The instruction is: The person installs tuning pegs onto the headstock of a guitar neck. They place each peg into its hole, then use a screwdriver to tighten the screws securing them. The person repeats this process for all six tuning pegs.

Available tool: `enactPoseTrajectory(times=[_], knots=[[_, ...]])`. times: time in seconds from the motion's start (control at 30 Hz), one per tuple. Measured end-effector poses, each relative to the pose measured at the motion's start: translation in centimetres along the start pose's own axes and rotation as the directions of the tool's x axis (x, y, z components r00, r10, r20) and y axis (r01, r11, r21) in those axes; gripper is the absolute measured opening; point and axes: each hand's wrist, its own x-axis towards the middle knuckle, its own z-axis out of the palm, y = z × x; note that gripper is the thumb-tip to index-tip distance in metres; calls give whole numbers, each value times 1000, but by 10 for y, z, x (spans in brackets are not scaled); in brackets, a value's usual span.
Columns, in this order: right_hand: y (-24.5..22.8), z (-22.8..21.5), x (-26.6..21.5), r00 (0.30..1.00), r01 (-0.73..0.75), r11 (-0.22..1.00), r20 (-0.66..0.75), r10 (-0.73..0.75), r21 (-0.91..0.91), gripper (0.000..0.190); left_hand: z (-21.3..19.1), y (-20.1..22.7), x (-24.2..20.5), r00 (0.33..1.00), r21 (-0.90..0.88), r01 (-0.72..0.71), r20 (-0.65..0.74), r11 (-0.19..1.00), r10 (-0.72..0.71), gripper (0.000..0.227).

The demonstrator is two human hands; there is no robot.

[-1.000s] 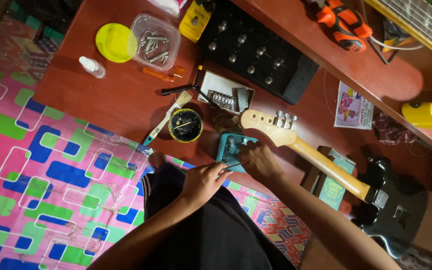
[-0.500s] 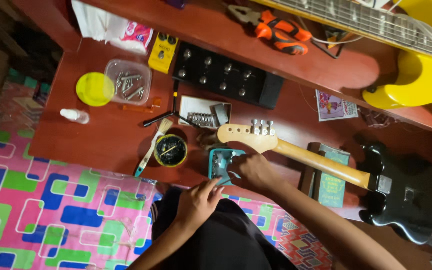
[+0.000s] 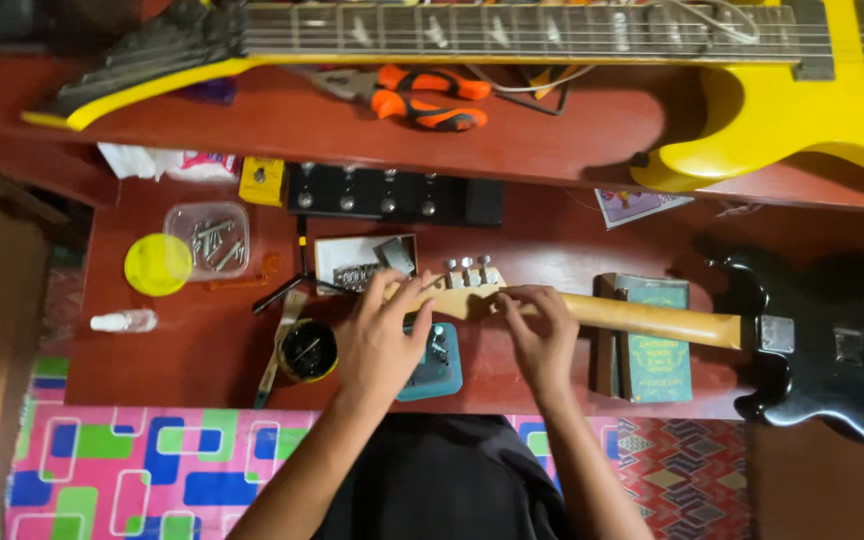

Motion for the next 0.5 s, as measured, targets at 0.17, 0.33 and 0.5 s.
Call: enactPoseTrajectory(times=[0.17,0.33,0.5], knots=[[-2,9,-6,988,148,987,-27,-150,-59,17,23,-11,24,950,-52,42,311,998,-24,22],[5,21,-4,973,232,960,13,-232,-155,24,31,-13,29,931,-134,3,361,991,46,20],[5,30,-1,949,300,917,-16,-315,-263,25,39,-16,27,941,-111,-20,333,994,56,13]])
